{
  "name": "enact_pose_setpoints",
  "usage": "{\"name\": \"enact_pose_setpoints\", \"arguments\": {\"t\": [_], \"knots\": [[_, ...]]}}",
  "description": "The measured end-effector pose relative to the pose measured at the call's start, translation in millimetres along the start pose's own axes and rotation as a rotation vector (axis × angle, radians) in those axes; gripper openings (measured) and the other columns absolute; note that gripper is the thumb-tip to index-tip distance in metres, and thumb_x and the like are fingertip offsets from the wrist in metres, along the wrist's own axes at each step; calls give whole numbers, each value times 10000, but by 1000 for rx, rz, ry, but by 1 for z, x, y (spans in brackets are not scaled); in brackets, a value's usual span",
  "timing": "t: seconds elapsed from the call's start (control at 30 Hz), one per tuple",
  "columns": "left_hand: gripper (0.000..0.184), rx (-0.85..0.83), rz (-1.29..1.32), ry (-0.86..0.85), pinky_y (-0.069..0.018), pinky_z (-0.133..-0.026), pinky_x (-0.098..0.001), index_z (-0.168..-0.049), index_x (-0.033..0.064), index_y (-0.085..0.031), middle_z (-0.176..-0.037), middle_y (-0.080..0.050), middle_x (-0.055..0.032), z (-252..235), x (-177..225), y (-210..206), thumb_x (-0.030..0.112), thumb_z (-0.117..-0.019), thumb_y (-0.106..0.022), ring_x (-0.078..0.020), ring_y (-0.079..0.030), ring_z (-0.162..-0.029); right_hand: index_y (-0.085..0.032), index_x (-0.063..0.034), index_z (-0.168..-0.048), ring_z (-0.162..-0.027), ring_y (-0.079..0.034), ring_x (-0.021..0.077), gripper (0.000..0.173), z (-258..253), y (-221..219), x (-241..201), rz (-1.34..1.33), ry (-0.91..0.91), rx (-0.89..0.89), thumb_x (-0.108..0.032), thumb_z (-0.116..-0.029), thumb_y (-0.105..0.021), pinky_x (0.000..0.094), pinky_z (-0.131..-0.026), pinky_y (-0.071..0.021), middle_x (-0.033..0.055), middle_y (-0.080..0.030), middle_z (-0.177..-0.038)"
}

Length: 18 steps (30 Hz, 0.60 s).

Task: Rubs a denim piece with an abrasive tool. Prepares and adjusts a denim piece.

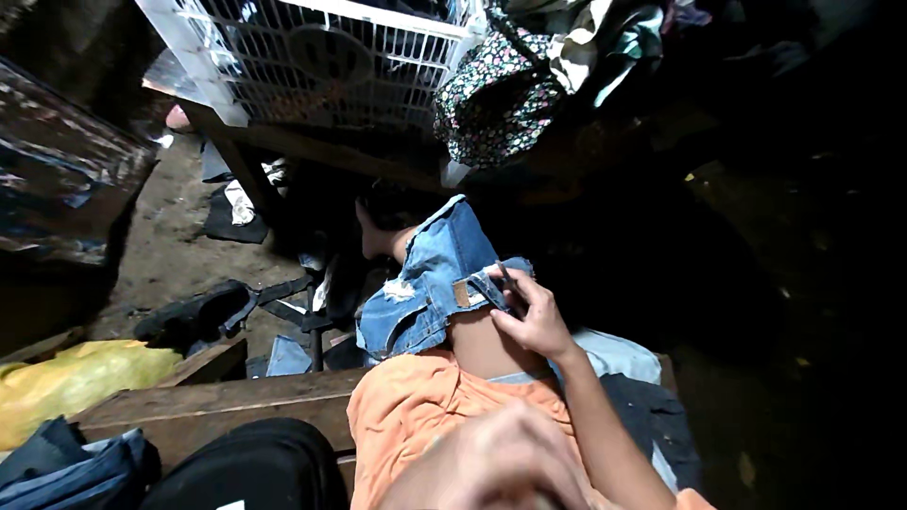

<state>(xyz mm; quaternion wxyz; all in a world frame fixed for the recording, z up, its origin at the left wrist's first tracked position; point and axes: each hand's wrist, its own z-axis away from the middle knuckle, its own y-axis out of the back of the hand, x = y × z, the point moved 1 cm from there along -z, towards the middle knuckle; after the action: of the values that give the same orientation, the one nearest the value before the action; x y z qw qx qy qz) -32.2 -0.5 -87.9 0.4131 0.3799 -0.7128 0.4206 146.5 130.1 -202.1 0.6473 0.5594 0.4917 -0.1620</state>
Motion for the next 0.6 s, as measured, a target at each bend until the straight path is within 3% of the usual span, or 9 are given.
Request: {"name": "enact_pose_setpoints", "arguments": {"t": [0.03,0.1,0.17,0.23,0.3,0.4,0.5,0.6], "knots": [[645,31,169,160,-474,-909,-204,-1005,49,-639,-1051,-646,-23,9,-41,7,638,-1023,-376,-45,-599,-1024,-660,56,-1201,-803,-611,50,412,-2,0,-3,8,-8,0,-60,-807,-628,179,-732,-504,136,-703,-1036],[524,406,685,498,-543,-737,-191,-1099,89,-663,-1021,-710,3,25,-104,11,575,-992,-498,-53,-672,-866,-682,43,-1137,-818,-628,43,310,-6,1,-9,-20,-43,-38,-40,-865,-560,186,-756,-512,109,-709,-988],[483,740,844,699,-556,-656,-202,-1130,89,-620,-957,-735,1,23,-126,15,401,-1084,-255,-69,-693,-781,-692,36,-1088,-867,-637,15,266,-12,6,-16,-103,-94,-136,-39,-897,-523,182,-797,-510,80,-714,-984],[458,988,842,744,-564,-628,-200,-1036,77,-619,-872,-748,-22,11,-130,19,328,-1120,-245,-78,-712,-737,-685,19,-1004,-820,-583,-54,207,-16,10,-27,-231,-142,-224,-21,-893,-515,134,-754,-478,-1,-675,-921],[357,1101,779,617,-575,-652,-219,-1014,95,-597,-842,-708,-6,-1,-135,22,258,-1108,-293,-77,-693,-743,-672,7,-933,-770,-551,-80,162,-17,13,-40,-364,-181,-301,2,-877,-520,122,-716,-460,-57,-639,-858],[307,1058,767,481,-607,-737,-298,-1012,99,-581,-855,-709,-6,-11,-144,34,203,-1067,-298,-107,-707,-797,-657,-58,-867,-726,-531,-97,159,-12,15,-47,-519,-202,-385,13,-851,-515,117,-671,-444,-127,-608,-805],[323,794,559,477,-589,-849,-271,-1008,78,-626,-893,-739,25,-6,-129,41,136,-1047,-310,-64,-709,-876,-652,-123,-835,-721,-561,-95,176,-6,25,-41,-562,-262,-283,-1,-829,-527,125,-664,-470,-155,-638,-801],[265,652,257,517,-545,-939,-242,-1101,25,-643,-983,-730,42,-3,-100,35,148,-1059,-412,-21,-677,-964,-673,-63,-895,-751,-573,-72,139,-2,37,-29,-373,-323,-188,-28,-870,-541,142,-700,-480,-99,-654,-841]]}}
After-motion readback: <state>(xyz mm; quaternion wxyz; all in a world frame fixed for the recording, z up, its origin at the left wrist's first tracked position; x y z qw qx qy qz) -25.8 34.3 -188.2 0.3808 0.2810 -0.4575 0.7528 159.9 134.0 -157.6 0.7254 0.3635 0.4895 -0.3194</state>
